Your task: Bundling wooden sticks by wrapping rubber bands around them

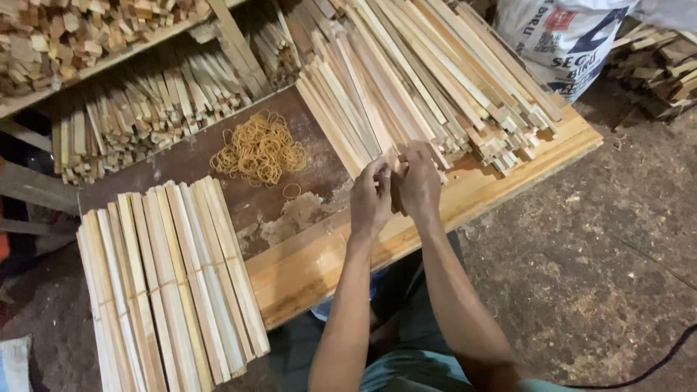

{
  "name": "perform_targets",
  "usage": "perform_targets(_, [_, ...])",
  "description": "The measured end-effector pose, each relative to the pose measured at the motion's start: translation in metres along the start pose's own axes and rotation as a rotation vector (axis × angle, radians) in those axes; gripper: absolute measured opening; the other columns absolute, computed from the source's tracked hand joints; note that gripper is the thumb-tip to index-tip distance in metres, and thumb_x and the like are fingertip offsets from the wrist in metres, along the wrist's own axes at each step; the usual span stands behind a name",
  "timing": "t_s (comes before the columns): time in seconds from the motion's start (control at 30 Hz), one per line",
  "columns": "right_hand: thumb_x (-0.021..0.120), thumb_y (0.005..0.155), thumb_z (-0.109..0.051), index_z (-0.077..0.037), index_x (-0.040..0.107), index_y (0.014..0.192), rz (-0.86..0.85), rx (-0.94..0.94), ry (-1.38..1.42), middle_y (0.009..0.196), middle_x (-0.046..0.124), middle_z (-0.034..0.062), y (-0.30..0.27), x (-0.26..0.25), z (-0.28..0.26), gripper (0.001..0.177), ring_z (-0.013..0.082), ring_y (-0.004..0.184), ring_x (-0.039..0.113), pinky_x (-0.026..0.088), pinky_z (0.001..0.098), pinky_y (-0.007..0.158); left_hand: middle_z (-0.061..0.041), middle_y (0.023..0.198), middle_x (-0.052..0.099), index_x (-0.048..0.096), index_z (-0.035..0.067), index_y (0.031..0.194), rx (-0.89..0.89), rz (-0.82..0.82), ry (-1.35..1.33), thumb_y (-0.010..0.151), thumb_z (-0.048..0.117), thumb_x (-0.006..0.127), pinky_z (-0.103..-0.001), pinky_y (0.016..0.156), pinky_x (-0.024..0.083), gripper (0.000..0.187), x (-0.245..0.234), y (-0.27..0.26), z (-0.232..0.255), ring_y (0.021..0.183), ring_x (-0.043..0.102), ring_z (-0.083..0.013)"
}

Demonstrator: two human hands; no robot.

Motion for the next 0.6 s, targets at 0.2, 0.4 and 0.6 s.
perform_targets(0.2, [0.083,0.079,-0.029,-0.027,0.07,0.124,-0.097,-0.343,-0.684,0.098,0.069,0.0047,0.048,0.006,0.051,0.047,0.0359,0.101,0.07,0.055,0.053,0.09,-0.02,0.109,0.073,0.064,0.014,0.131,-0.061,-0.004,-0.037,0.101,0.037,0.055,-0.045,0.084,0.061,0.039,0.009,0.001,-0.007,0.102,0.07,-0.0373])
perform_targets(0.4, [0.076,0.086,-0.016,-0.012,0.069,0.116,-0.089,-0.427,-0.408,0.098,0.071,0.0183,0.009,-0.006,0.025,0.031,0.0467,0.094,0.069,0.052,0.0582,0.075,-0.02,0.108,0.073,0.065,0.009,0.13,-0.189,-0.056,-0.329,0.095,0.045,0.064,-0.04,0.077,0.06,0.05,0.0,0.002,-0.003,0.097,0.072,-0.0298])
perform_targets(0.6, [0.06,0.091,-0.002,-0.007,0.052,0.119,-0.162,-0.459,0.046,0.098,0.065,0.0156,-0.042,-0.011,0.001,0.03,0.0371,0.089,0.072,0.057,0.0451,0.072,-0.016,0.101,0.07,0.064,-0.002,0.124,-0.286,0.012,-0.704,0.081,0.04,0.085,-0.033,0.069,0.058,0.063,-0.003,-0.005,0.001,0.085,0.068,-0.0207])
Point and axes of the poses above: each hand's wrist, its own y-axis towards the middle knuckle, its own x-axis out of the palm, z = x × y, the point moved 5 cm from there along y, towards the middle knuckle
